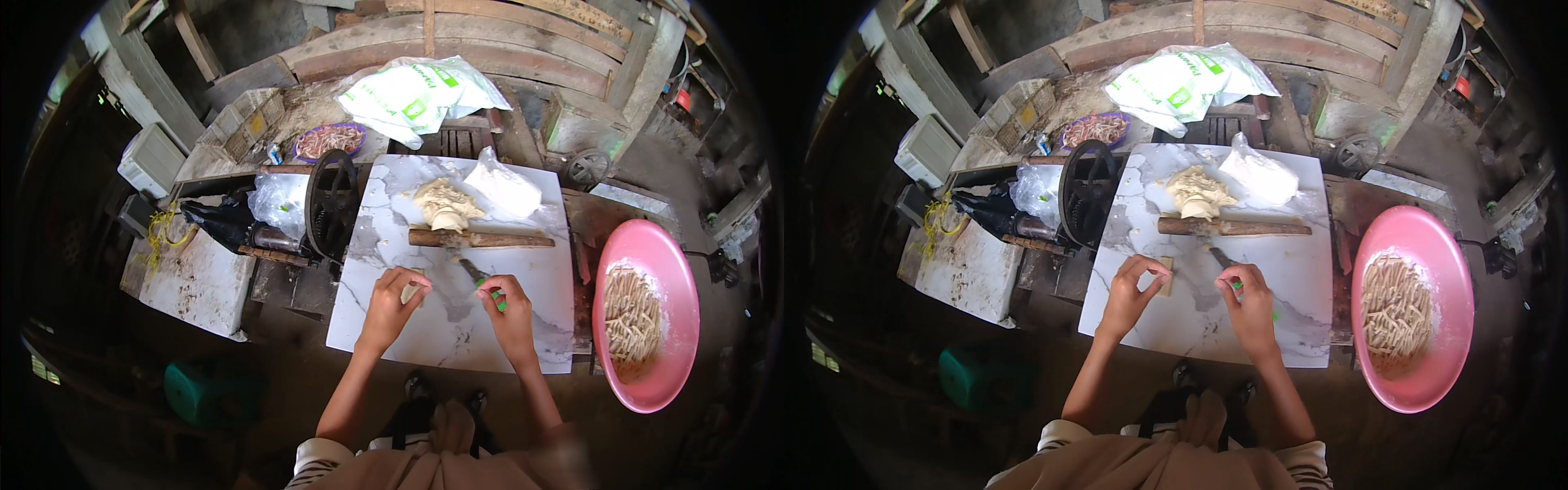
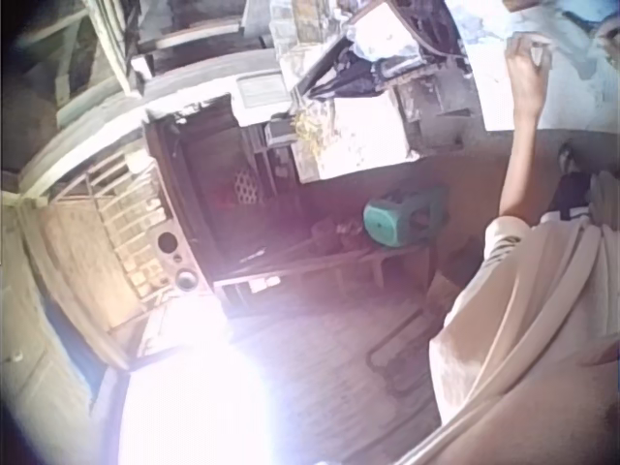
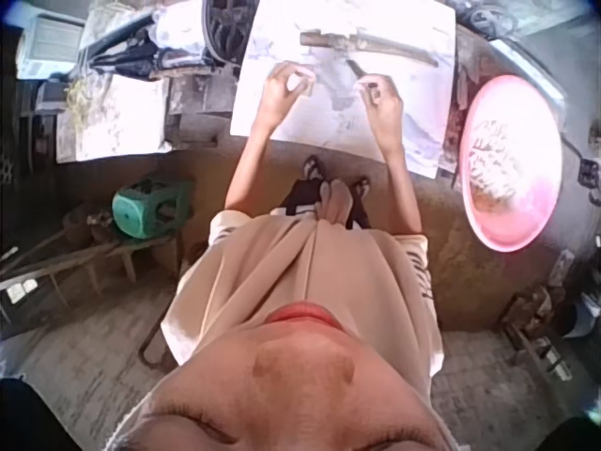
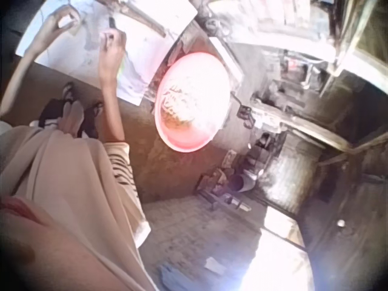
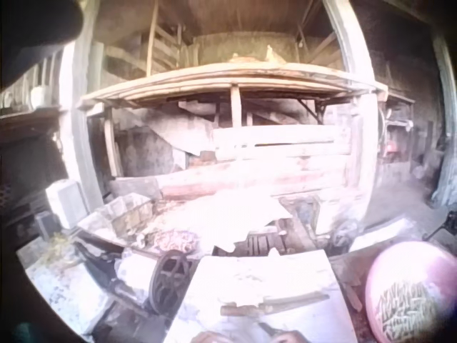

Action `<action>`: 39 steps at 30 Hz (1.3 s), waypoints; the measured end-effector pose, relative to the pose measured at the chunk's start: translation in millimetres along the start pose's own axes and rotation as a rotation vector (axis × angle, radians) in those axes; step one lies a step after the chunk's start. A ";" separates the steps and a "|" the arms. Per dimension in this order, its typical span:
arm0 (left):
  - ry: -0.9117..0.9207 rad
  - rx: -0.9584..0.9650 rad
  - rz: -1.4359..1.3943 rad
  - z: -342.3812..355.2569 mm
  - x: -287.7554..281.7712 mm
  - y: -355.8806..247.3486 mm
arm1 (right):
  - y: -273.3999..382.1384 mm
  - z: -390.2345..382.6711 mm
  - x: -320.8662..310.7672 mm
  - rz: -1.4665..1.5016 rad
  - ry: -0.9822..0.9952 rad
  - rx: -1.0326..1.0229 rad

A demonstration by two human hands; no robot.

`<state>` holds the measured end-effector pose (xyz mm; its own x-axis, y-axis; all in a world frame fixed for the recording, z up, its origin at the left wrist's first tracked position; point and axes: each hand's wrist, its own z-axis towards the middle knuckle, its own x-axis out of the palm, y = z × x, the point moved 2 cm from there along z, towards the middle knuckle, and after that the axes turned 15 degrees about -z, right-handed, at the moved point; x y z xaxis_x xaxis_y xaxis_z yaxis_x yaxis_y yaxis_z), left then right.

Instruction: The person kneads dough, rolls it flat with a rolling pin, and cuts it into strips using a knife. The cut noodles are placed into a pink bowl. The person repeats the process with additional dough pieces.

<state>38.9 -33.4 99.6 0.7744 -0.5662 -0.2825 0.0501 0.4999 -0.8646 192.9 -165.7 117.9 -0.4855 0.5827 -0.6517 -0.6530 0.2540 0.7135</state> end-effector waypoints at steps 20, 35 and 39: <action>0.623 0.068 -0.449 41.5 344.4 -110.0 | -188.4 -72.7 -241.8 0.146 -0.413 0.343; 0.106 0.078 -0.137 20.0 209.8 -84.6 | -66.8 -40.2 -168.6 -0.019 -0.245 -0.024; -0.074 -0.056 -0.063 -8.2 127.3 -40.9 | -59.6 -19.9 -50.7 0.137 0.063 -0.166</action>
<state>130.2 -131.4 95.6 0.8156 -0.5440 -0.1973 0.0665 0.4268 -0.9019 244.9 -225.7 103.3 -0.6080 0.5522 -0.5704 -0.6626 0.0428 0.7477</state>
